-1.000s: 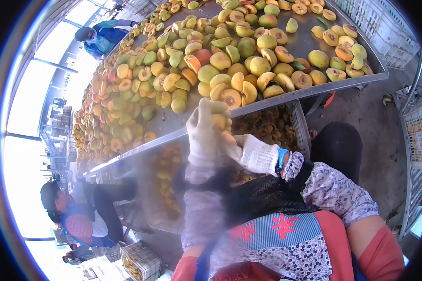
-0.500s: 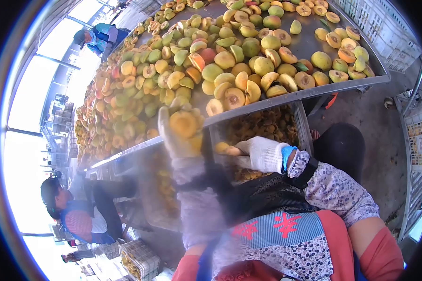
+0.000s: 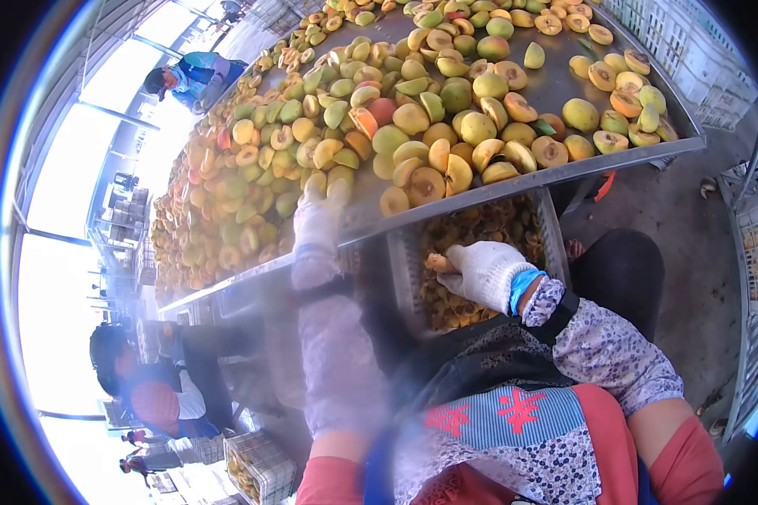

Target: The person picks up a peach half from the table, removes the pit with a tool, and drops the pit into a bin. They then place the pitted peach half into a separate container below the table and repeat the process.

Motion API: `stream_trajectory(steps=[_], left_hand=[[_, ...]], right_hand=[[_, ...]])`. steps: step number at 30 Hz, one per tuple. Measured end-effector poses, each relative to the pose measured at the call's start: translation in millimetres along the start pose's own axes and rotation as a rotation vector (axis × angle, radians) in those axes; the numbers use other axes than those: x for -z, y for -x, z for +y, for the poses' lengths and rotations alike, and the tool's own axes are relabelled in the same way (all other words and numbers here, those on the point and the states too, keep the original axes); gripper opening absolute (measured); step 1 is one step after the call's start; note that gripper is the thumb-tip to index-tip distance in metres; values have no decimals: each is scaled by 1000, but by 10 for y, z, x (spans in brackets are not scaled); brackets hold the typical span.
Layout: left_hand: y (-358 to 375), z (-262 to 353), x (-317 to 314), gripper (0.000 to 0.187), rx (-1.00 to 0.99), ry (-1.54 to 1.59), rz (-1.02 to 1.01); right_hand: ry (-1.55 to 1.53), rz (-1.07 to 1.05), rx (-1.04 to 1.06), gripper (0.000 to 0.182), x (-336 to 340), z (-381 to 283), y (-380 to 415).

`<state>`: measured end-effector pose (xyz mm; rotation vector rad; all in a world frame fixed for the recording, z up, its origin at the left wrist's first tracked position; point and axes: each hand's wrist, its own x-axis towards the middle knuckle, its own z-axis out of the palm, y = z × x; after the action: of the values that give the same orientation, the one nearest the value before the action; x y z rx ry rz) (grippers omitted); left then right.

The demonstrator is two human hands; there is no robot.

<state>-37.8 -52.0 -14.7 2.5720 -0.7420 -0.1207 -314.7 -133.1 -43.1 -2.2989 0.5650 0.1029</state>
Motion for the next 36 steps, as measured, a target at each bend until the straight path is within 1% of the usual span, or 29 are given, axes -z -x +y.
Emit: stream_trajectory(steps=[1,3,4,5,6,7,9,10,12,13,16,18,19,21,22,23,25,26,27,28,29,30,31,33,34,36], left_hand=[[-74,60,-165,59,7,-129,16],[-220,9,-392,55,9,-314,81],[-258,-15,-399,55,5,-312,81],[-207,25,-313,49,59,-25,5],[-145,47,-234,47,114,261,-68],[-80,66,-174,47,111,259,-67],[105,99,-45,43,91,1045,-107],[233,147,13,43,92,1045,-105],[613,436,102,45,102,1305,-328],[708,459,53,50,79,1304,-334],[1001,712,-10,52,129,1333,-335],[1116,787,-62,52,49,1338,-313],[1123,782,-92,52,50,1341,-314],[1125,770,-146,52,-35,1328,-331],[1137,786,-167,53,24,1361,-325],[1162,809,-191,53,26,1361,-326],[1209,828,-239,54,90,1409,-213],[1209,807,-258,54,93,1408,-212],[1197,776,-288,55,38,1405,-199],[1185,742,-316,57,-16,1401,-185],[1166,699,-336,57,-14,1402,-185],[1143,653,-349,57,-56,1390,-218],[1131,623,-356,58,-100,1378,-252],[1180,684,-322,59,-69,1368,-230],[1196,707,-305,59,-40,1356,-209],[1191,700,-291,60,-55,1308,-204]], right_hand=[[11,5,-1,39,1,19,4],[23,41,27,38,-35,82,-18],[-5,71,25,38,-20,69,-36],[-35,97,24,38,-19,63,-40],[-50,185,98,34,-26,73,-25],[-53,188,99,34,-16,49,-28],[-201,340,135,30,7,-34,-50],[-200,338,136,30,4,-53,-67],[-324,477,223,30,-12,-95,-99],[-324,476,223,30,-10,-130,-99],[-351,478,231,31,21,-212,-60],[-273,419,191,32,23,-227,-44],[-270,418,189,32,16,-221,-52],[-266,367,154,31,-3,-205,-81],[-266,366,153,31,1,-215,-78],[-328,330,163,30,6,-236,-69],[-392,290,171,29,-49,-271,-71],[-635,243,187,29,-116,-290,-80],[-878,194,201,29,-149,-304,-88],[-878,192,201,29,-155,-304,-89],[-882,147,188,29,-151,-303,-83],[-885,102,175,30,-151,-302,-79],[-884,99,174,30,-213,-284,-101],[-961,138,263,35,-340,-260,-155],[-961,137,263,35,-368,-228,-156],[-1050,-142,74,41,-273,-229,-108]])
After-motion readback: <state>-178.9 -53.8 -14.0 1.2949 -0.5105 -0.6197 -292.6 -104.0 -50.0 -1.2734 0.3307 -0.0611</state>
